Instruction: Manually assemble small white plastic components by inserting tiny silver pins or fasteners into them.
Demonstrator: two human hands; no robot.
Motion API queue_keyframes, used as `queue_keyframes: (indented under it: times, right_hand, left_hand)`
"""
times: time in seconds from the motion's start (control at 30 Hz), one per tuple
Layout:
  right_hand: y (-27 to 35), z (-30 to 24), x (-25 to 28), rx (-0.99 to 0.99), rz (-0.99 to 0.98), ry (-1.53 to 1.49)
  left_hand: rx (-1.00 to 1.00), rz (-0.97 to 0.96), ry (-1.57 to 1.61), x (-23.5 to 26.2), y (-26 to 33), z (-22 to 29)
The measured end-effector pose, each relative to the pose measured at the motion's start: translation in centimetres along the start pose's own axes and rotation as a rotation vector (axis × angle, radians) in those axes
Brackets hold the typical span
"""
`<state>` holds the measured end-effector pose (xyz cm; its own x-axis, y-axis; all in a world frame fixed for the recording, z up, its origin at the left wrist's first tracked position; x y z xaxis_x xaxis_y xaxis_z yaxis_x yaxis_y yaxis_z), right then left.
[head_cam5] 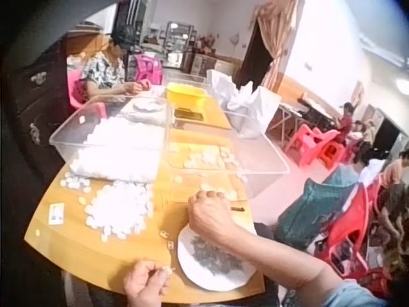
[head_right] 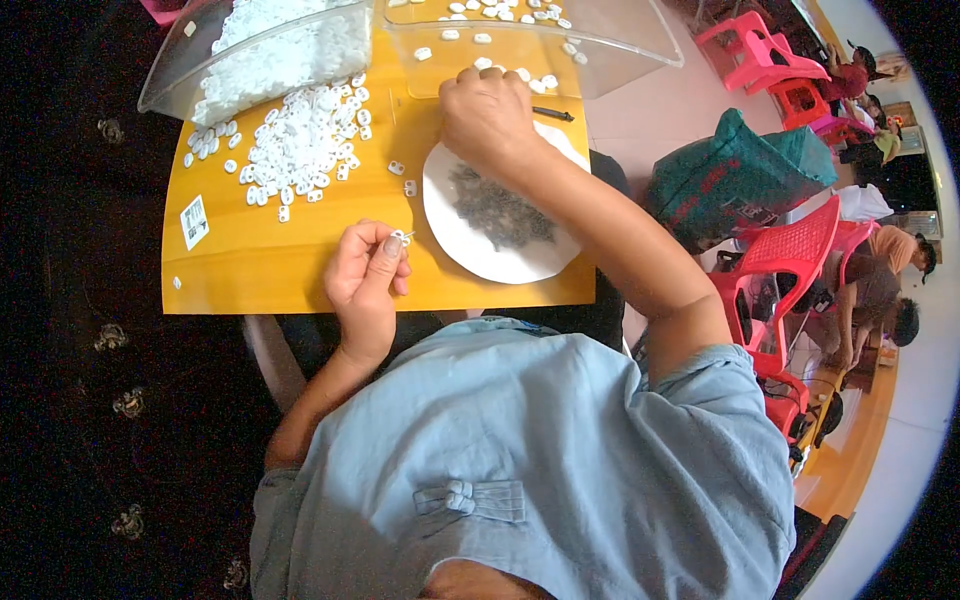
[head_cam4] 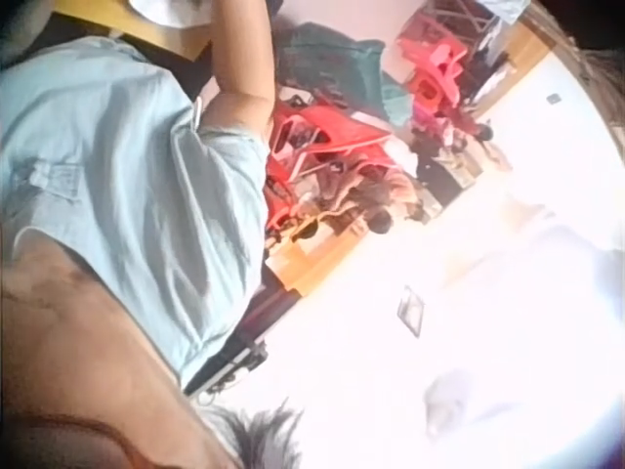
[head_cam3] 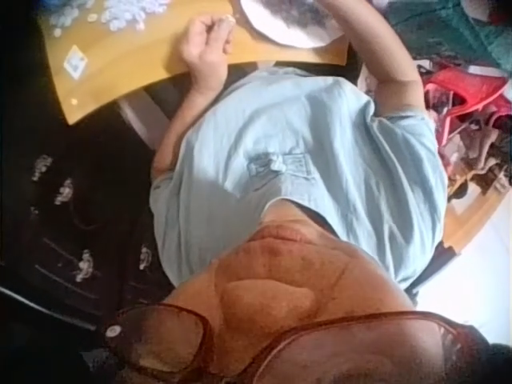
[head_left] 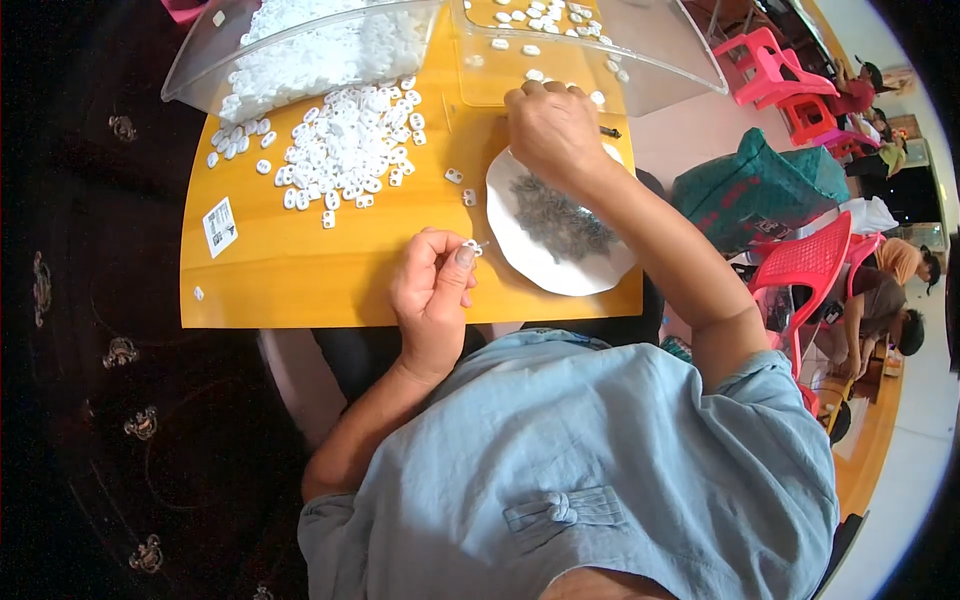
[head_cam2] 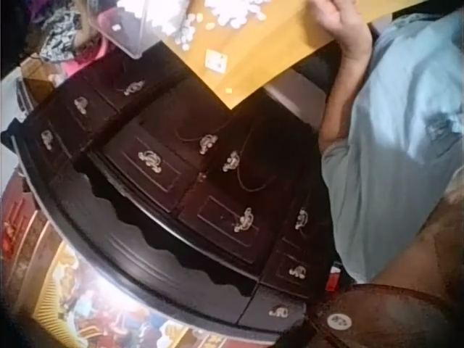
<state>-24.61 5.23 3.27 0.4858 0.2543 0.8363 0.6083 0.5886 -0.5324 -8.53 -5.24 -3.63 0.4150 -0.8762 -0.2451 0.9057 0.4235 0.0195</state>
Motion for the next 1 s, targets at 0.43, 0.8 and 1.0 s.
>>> queue_keyframes:
  times: [0.43,0.8,1.0]
  right_hand:
    - [-0.5,-0.7,-2.8,-0.150,-0.262,-0.109]
    - [5.2,-0.4,10.1,-0.131,0.307,-0.644]
    - [14.2,0.8,10.6,-0.143,0.327,-0.652]
  left_hand:
    - [0.013,0.007,0.029,0.3,0.4,-0.2]
    - [0.049,-0.390,-0.069,-4.8,3.7,0.6]
    - [0.136,-0.397,-0.086,-6.4,3.2,0.1]
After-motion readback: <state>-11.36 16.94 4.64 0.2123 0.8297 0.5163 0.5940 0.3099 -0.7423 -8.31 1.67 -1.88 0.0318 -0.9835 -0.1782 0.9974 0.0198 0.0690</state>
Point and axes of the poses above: each hand's wrist, its own y-axis away from the middle knuckle, its own x-axis out of the back of the hand, z = x × y, the point moved 8 cm from there along -y, towards the middle knuckle, and after that the axes turned 9 degrees about z, right-handed, at the moved point
